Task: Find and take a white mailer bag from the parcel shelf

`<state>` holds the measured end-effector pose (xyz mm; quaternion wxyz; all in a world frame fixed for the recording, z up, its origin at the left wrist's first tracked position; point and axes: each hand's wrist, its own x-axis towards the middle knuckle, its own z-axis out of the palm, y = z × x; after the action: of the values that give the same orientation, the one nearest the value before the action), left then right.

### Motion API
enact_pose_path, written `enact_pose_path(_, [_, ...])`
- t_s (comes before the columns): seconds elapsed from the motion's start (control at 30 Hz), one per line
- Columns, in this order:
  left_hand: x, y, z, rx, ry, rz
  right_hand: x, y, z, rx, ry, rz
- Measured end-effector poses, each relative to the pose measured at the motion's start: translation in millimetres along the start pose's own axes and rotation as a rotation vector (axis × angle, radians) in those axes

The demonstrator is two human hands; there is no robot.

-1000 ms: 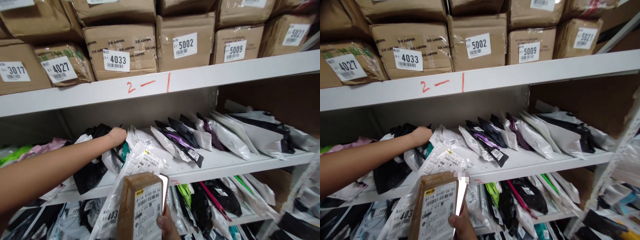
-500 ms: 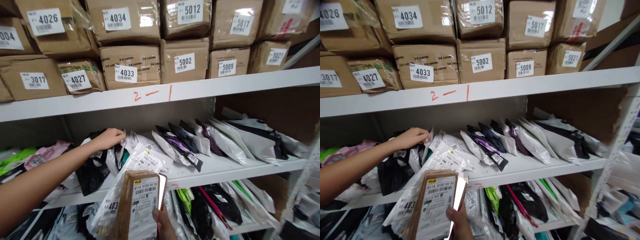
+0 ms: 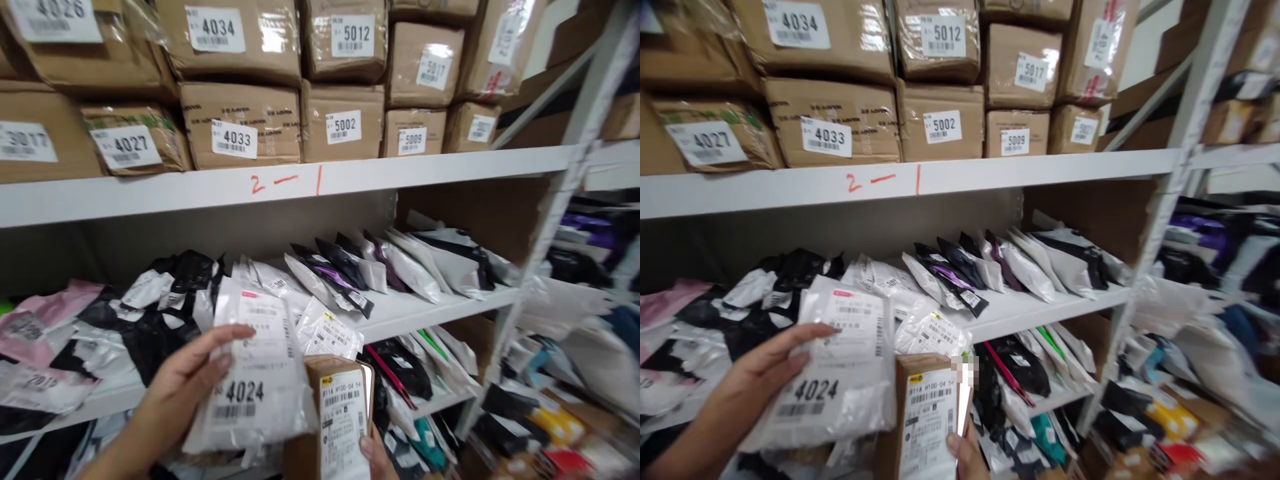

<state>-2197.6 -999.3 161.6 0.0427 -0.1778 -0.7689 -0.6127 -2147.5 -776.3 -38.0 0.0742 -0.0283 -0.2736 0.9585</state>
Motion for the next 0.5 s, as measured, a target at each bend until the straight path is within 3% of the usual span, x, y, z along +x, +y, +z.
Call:
enact_pose_path(0.07, [-10.3, -20.1, 33.9, -0.227, -0.146, -0.106, -16.0, -13.2, -13.0, -0.018, 0.091, -0.051])
enact_pose_path(0.17, [-19.2, -33.8, 86.3, -0.428, -0.272, -0.226, -40.9, -36.3, -30.8, -0.058, 0.194, -0.141])
enact_pose_path(0.33, [-31.5, -38.3, 162.1, -0.494, -0.491, -0.244, -91.4, -83.0, -51.0, -0.192, 0.327, -0.260])
enact_pose_path(0.5, [-56.7, -33.8, 224.2, -0.558, -0.647, -0.262, -143.2, -121.1, -58.7, -0.207, 0.506, -0.377])
